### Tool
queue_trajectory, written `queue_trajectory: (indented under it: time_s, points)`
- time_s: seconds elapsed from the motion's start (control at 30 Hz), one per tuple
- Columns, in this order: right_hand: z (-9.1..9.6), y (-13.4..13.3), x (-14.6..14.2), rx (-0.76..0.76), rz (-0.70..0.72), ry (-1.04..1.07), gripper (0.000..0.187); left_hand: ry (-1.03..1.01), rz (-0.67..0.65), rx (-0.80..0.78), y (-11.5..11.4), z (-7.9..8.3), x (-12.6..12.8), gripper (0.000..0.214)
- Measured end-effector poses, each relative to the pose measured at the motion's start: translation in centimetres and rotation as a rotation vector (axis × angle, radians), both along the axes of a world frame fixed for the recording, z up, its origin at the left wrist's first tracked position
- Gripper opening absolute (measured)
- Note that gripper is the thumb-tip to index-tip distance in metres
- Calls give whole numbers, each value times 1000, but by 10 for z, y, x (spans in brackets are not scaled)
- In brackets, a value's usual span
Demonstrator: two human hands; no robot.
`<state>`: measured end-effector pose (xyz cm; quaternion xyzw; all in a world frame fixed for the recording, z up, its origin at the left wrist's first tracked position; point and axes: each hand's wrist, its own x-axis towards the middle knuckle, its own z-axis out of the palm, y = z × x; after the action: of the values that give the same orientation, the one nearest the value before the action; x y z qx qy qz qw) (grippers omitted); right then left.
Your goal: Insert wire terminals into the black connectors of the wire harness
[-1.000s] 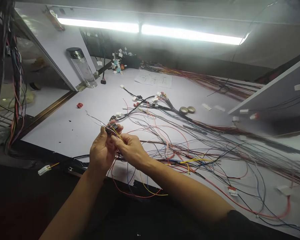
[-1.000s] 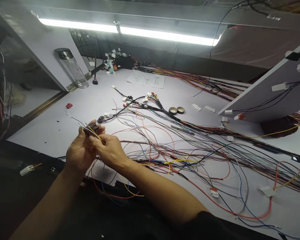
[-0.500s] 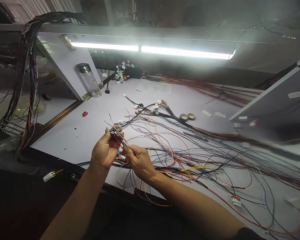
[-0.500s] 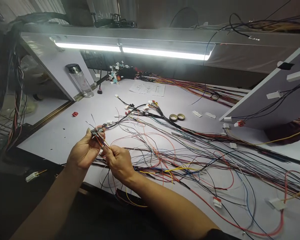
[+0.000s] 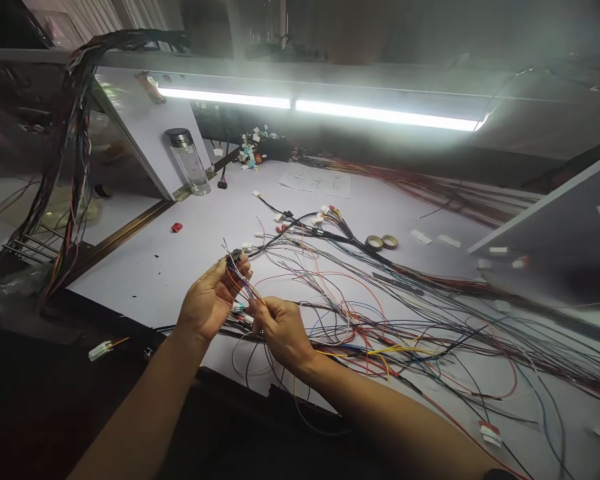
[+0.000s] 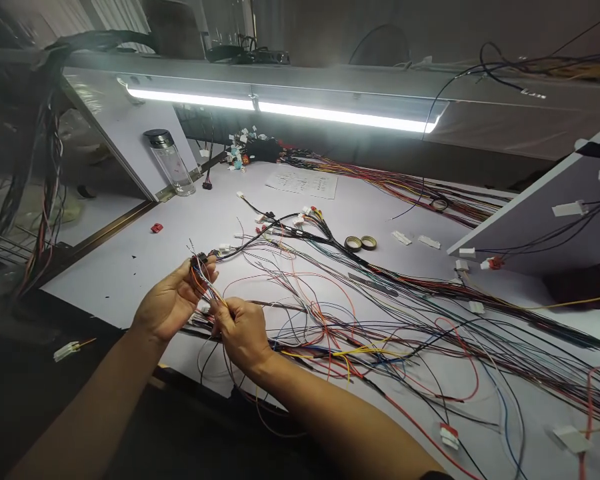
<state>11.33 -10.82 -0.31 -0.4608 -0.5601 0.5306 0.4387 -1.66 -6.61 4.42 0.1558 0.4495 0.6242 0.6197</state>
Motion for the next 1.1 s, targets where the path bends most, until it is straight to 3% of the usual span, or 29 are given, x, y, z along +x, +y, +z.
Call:
queue_trajectory:
  time_s: [0.2, 0.4, 0.6, 0.77, 0.97, 1.1]
  points:
    - [1, -2, 0, -73, 39, 44, 51, 16, -28, -81, -4, -6, 1, 23]
    - [-2, -8, 2, -37, 71, -48, 45, 38, 156, -87, -1, -10, 3, 23]
    - [-2, -13, 12, -39, 104, -208, 48, 31, 211, -118, 1, -18, 4, 27]
    - [-5, -5, 24, -168, 182, 14, 49, 6, 200, -170, 1, -20, -6, 23]
    - [6, 17, 41, -357, 94, 158, 46, -40, 253, -212, -1, -26, -23, 24]
    - [11, 29, 43, -401, 116, 191, 46, -81, 223, -205, 3, -30, -25, 23]
